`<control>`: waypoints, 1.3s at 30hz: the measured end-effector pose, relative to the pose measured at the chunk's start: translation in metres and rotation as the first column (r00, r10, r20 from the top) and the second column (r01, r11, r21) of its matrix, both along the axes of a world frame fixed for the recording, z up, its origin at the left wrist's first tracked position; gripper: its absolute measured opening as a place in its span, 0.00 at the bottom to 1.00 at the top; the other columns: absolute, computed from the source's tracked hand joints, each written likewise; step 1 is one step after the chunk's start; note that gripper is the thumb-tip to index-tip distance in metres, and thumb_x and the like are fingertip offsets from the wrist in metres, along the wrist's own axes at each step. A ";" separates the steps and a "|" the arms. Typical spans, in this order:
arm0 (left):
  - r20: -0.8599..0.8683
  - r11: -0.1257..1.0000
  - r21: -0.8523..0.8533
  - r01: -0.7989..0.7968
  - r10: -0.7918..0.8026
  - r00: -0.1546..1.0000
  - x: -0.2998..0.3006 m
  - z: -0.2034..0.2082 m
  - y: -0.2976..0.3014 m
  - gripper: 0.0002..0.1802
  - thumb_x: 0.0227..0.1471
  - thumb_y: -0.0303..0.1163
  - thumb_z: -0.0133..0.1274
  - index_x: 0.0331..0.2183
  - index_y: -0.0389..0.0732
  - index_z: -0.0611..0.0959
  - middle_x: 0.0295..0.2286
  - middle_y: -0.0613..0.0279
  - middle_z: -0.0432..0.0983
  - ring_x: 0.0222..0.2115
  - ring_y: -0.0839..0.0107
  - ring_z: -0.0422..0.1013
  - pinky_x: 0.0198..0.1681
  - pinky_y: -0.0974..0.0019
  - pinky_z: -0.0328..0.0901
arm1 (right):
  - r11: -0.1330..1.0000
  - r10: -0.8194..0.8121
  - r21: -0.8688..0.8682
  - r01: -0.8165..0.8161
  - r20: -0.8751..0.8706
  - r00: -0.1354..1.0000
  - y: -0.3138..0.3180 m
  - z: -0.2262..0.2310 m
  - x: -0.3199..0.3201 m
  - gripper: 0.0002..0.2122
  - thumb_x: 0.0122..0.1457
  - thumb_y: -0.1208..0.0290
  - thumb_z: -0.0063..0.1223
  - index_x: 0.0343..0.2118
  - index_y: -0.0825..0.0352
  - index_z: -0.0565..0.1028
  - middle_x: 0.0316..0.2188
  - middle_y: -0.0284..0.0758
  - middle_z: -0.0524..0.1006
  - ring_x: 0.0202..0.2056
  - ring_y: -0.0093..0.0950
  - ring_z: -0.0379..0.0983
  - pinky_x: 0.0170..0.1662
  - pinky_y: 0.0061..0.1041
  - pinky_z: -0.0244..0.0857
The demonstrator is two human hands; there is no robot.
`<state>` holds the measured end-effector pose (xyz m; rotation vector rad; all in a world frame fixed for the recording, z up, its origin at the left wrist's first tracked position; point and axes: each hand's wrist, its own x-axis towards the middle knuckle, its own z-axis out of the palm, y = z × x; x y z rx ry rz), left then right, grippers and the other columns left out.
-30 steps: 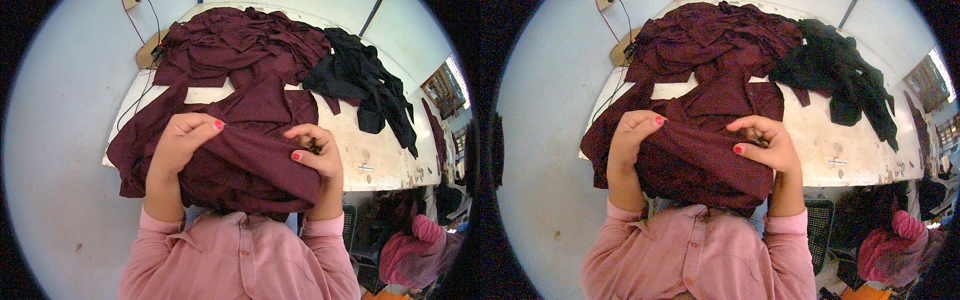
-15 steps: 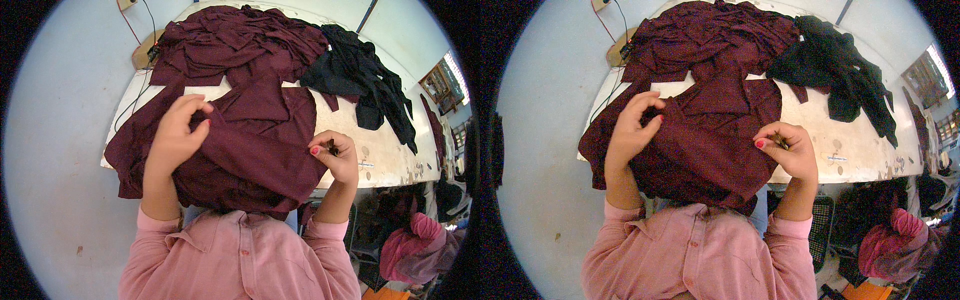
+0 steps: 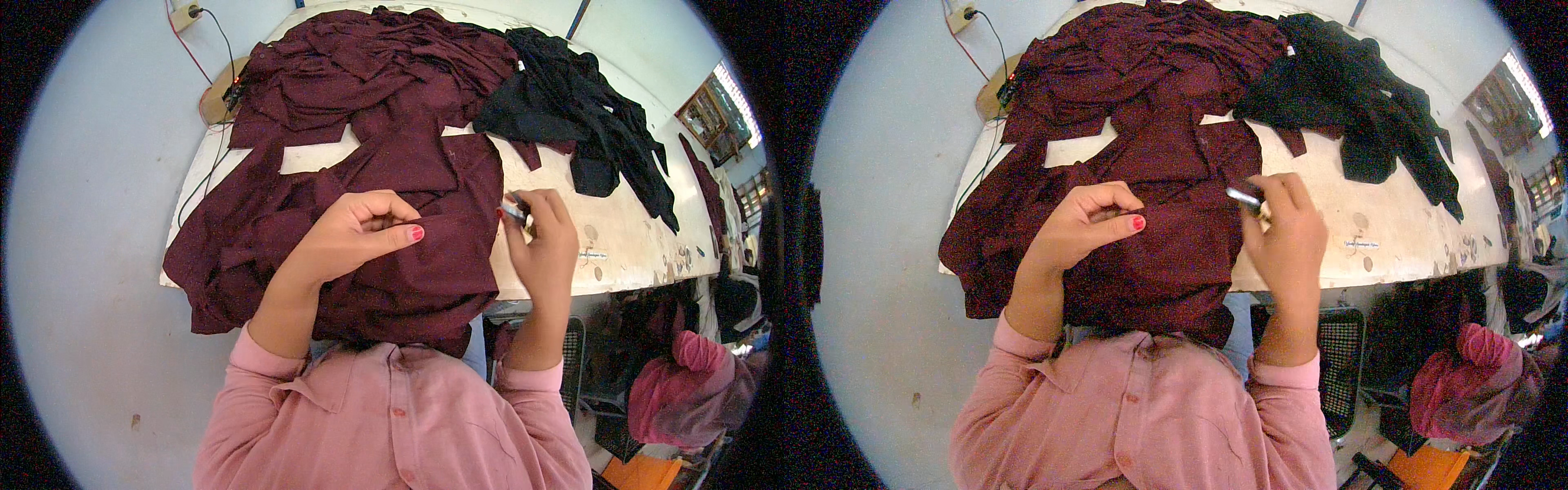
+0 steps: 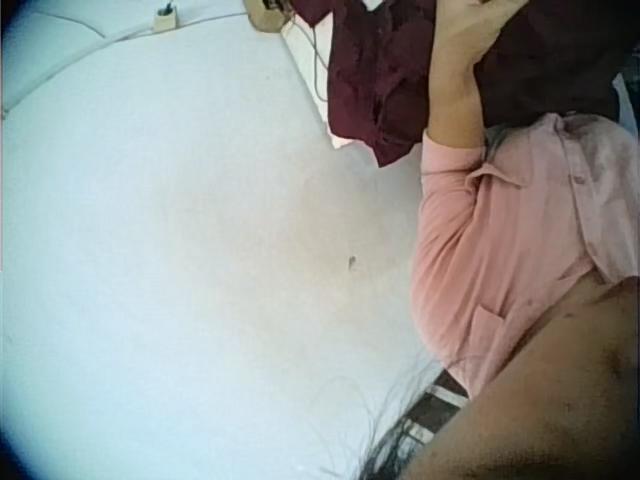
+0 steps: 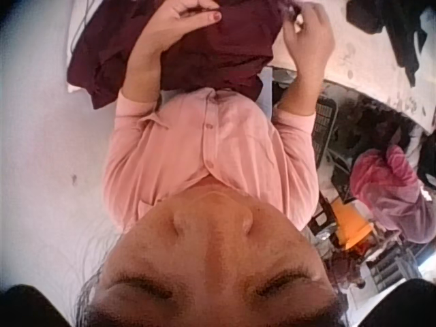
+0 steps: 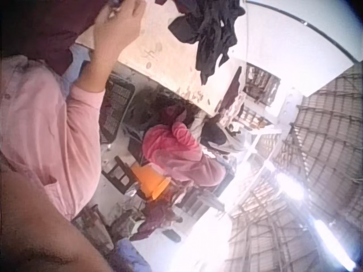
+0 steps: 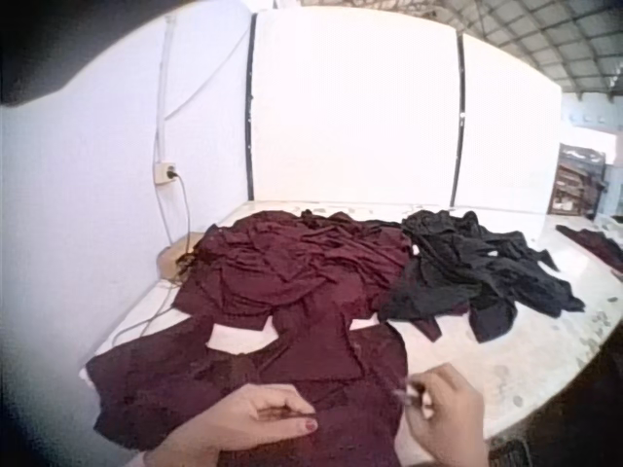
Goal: The person uses a small blade to cut loose threads and small fabric bits from a maroon shirt. They repeatedly lift, turn, and inspect the shirt while snipping stray threads from seams and edges.
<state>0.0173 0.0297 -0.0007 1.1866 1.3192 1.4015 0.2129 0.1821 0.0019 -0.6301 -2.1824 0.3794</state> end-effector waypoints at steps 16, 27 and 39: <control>-0.462 0.966 0.251 -0.066 0.179 0.868 0.005 -0.007 -0.005 0.06 0.51 0.24 0.55 0.33 0.33 0.81 0.25 0.67 0.73 0.29 0.80 0.69 0.31 0.74 0.64 | 0.945 0.321 0.071 -0.318 -0.028 0.947 -0.049 -0.003 -0.036 0.11 0.39 0.84 0.58 0.29 0.69 0.75 0.25 0.37 0.74 0.25 0.30 0.74 0.26 0.22 0.65; 0.007 0.992 -0.007 -0.128 0.128 0.992 -0.005 -0.003 -0.011 0.09 0.53 0.28 0.54 0.35 0.33 0.81 0.29 0.71 0.75 0.31 0.84 0.68 0.37 0.77 0.62 | 0.613 0.569 -0.470 -0.635 -0.296 0.767 -0.040 0.008 -0.015 0.10 0.55 0.74 0.52 0.41 0.68 0.72 0.35 0.37 0.67 0.34 0.25 0.65 0.37 0.20 0.59; -0.010 0.990 0.100 -0.096 0.098 0.995 -0.001 0.011 -0.021 0.09 0.54 0.27 0.53 0.32 0.32 0.83 0.24 0.69 0.72 0.28 0.83 0.65 0.32 0.76 0.59 | 0.871 0.372 0.327 -0.366 0.048 0.927 -0.037 0.014 -0.024 0.20 0.44 0.71 0.62 0.45 0.62 0.77 0.30 0.31 0.78 0.21 0.27 0.67 0.23 0.25 0.61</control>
